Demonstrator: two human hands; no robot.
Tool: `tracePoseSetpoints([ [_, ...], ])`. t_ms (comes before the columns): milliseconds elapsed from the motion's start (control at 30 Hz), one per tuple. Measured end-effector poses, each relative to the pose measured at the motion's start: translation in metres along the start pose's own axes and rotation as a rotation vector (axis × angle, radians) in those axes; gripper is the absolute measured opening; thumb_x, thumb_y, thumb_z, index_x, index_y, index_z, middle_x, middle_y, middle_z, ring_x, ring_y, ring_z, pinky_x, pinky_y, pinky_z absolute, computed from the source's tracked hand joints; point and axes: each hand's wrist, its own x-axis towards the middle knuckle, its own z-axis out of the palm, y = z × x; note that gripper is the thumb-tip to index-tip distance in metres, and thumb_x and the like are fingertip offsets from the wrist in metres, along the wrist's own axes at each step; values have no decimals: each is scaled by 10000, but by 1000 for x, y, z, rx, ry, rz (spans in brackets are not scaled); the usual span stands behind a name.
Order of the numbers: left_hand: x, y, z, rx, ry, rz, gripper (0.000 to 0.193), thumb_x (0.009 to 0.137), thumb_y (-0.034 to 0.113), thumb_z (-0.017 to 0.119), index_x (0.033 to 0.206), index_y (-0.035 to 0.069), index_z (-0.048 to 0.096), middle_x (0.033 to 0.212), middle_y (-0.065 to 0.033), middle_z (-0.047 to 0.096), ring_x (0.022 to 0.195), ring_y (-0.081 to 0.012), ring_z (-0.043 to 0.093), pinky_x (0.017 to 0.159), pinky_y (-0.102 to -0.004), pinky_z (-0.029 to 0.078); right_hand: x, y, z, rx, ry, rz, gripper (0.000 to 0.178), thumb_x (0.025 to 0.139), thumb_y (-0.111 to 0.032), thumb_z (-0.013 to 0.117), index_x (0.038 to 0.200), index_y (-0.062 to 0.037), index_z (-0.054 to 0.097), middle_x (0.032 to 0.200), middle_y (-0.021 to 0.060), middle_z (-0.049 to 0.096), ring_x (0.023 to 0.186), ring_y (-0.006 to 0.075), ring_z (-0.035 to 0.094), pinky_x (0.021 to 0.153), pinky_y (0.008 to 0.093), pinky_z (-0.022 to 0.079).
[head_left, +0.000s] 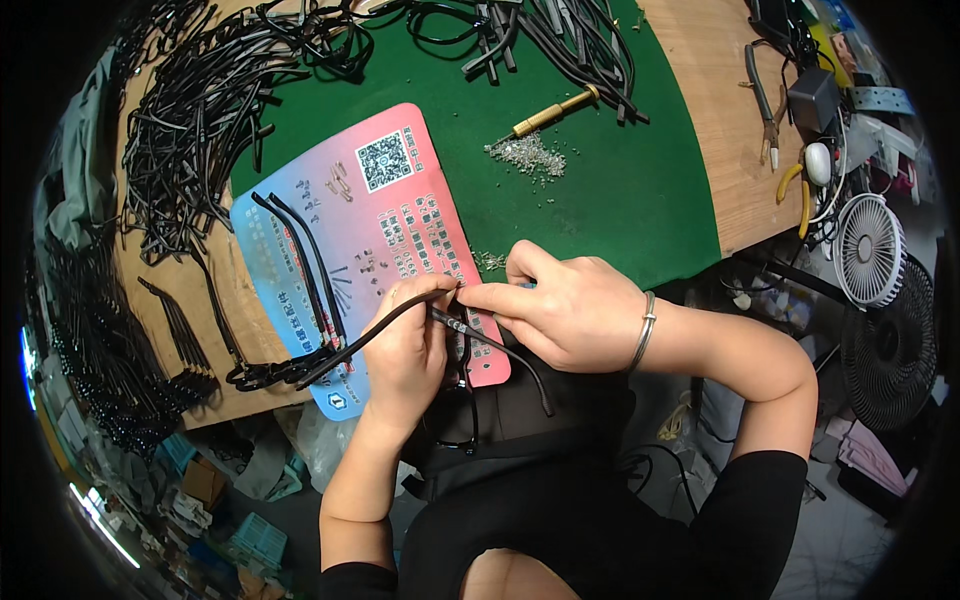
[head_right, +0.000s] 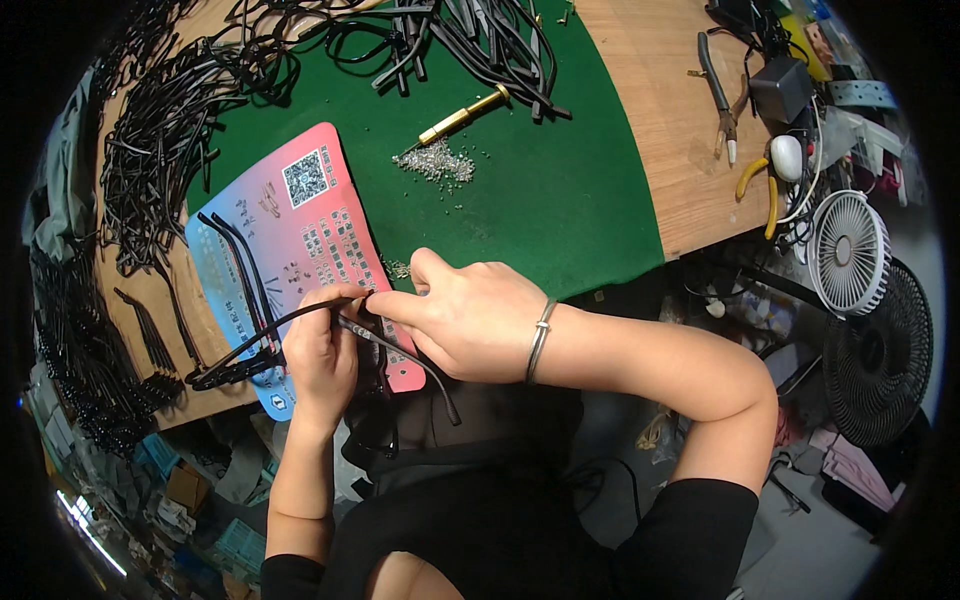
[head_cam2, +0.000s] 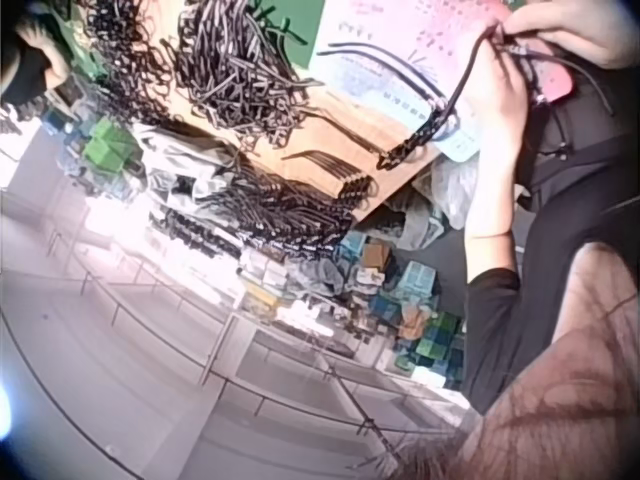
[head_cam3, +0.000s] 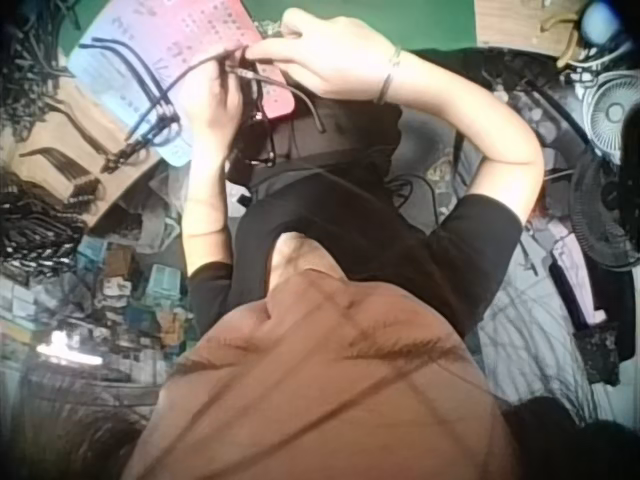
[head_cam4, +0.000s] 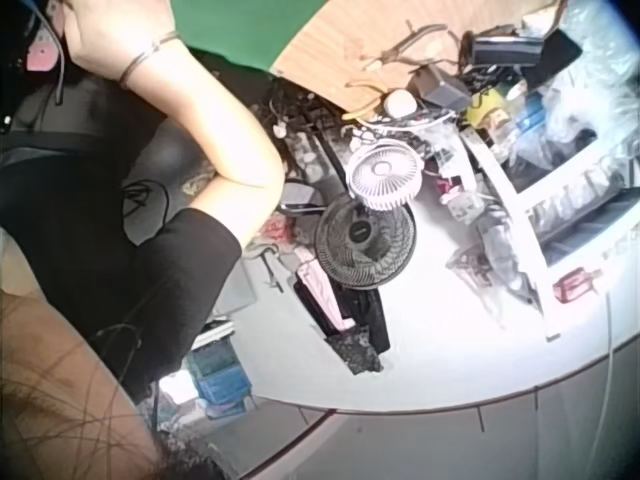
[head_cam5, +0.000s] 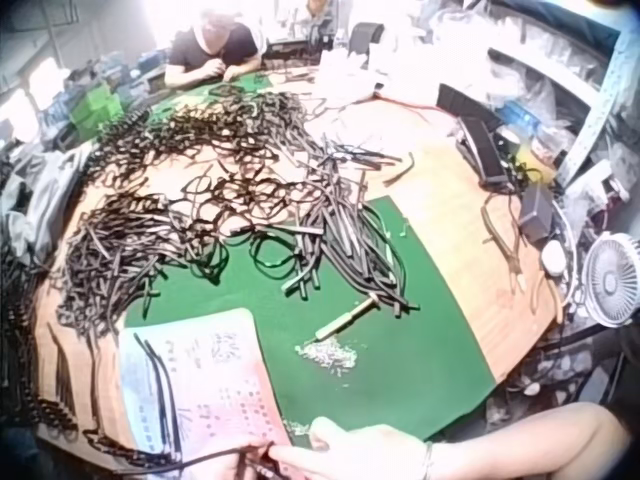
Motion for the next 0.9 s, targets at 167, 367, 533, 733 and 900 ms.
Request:
tracePoseSetpoints([
  [167, 1, 0, -2, 70, -7, 29, 207, 736, -123, 561, 912, -18, 594, 823, -129, 613, 711, -278, 605, 623, -335, 490, 8, 10, -4, -312, 24, -219, 388, 740, -167, 612, 1123, -121, 572, 770, 66, 482, 481, 187, 533, 399, 312, 444],
  [367, 1, -3, 2, 61, 9, 17, 292, 714, -168, 493, 947, -13, 576, 818, -134, 606, 719, -250, 615, 659, -307, 486, 14, 14, -7, -315, -31, -213, 347, 741, -143, 591, 1080, -85, 545, 765, 74, 478, 499, 194, 556, 396, 321, 444],
  [533, 1, -3, 2, 82, 29, 21, 188, 743, -109, 568, 903, -11, 589, 811, -123, 622, 684, -272, 614, 600, -333, 486, 18, 12, -6, -282, -51, -212, 350, 737, -134, 587, 1077, -67, 540, 776, 81, 485, 506, 201, 563, 404, 324, 451],
  [733, 2, -1, 4, 64, 54, -34, 155, 764, -84, 585, 900, -11, 597, 822, -127, 631, 686, -276, 622, 614, -334, 493, 16, 13, -4, -290, -17, -210, 373, 717, -130, 595, 1076, -50, 541, 789, 81, 495, 516, 199, 567, 414, 322, 456],
  [900, -1, -3, 6, 35, 73, -1, 143, 786, -73, 581, 914, -17, 612, 835, -135, 632, 686, -267, 622, 637, -321, 497, 9, 12, -6, -285, 70, -174, 322, 740, -173, 623, 1028, -61, 530, 793, 89, 492, 549, 225, 589, 441, 340, 480],
])
